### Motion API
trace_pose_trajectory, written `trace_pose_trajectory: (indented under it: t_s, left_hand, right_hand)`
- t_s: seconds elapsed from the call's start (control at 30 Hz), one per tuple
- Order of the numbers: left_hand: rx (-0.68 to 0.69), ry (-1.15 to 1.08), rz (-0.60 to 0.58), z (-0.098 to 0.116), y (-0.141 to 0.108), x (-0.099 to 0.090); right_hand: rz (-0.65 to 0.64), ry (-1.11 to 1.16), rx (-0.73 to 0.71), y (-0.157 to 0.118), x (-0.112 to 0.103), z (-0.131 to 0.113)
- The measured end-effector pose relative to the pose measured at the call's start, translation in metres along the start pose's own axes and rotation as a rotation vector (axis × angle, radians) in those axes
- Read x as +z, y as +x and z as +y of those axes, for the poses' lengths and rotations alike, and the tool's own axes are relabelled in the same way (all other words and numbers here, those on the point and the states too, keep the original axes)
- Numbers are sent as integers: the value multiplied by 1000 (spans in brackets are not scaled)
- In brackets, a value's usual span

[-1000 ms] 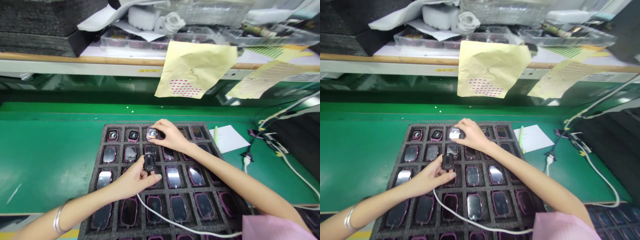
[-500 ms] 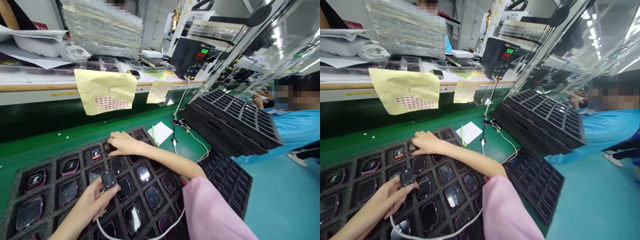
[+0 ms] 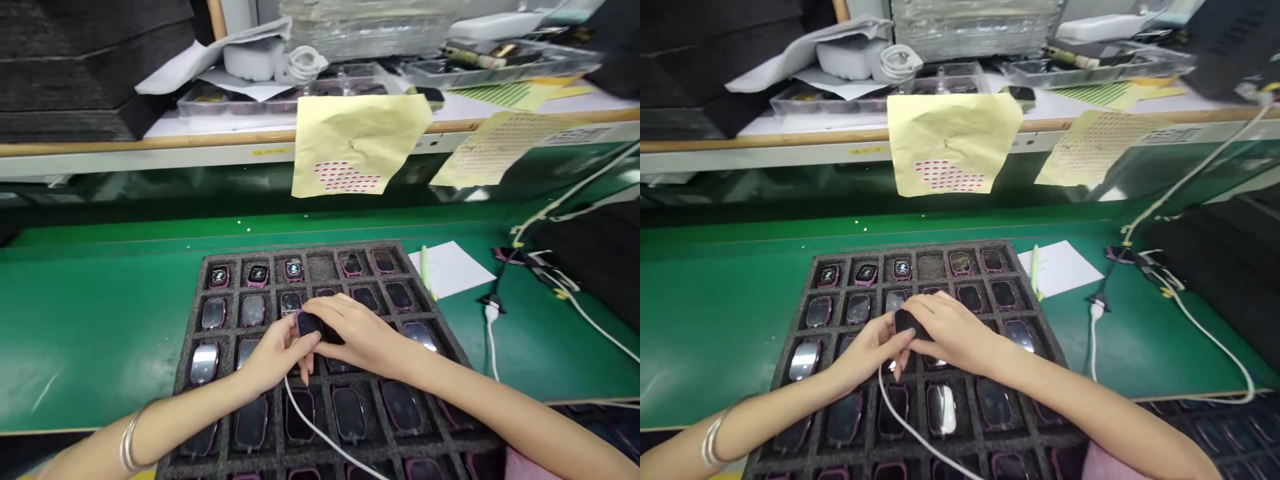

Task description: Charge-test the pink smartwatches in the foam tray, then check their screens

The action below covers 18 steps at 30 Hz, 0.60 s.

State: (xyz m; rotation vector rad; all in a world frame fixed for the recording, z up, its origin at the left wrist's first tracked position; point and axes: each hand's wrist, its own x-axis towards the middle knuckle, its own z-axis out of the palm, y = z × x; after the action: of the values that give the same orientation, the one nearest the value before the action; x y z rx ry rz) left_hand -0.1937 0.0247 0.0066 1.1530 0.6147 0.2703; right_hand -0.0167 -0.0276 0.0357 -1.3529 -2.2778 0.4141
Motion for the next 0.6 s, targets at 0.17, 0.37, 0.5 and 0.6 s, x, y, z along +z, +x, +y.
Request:
trace_pose_trajectory:
  t_s: [0.17, 0.37, 0.5, 0.6]
  left_hand:
    - [5, -28, 19, -4, -5, 1]
    - [-2, 35, 9, -3, -6, 1]
    - [13, 62, 23, -4, -6, 0]
    - [90, 90, 62, -6, -5, -1]
  right_hand:
    - [115, -8, -7, -5, 9, 0]
    - [172, 45, -40, -6, 15, 1]
    - [184, 54, -16, -5, 15, 1]
    - [182, 51, -22, -6, 15, 1]
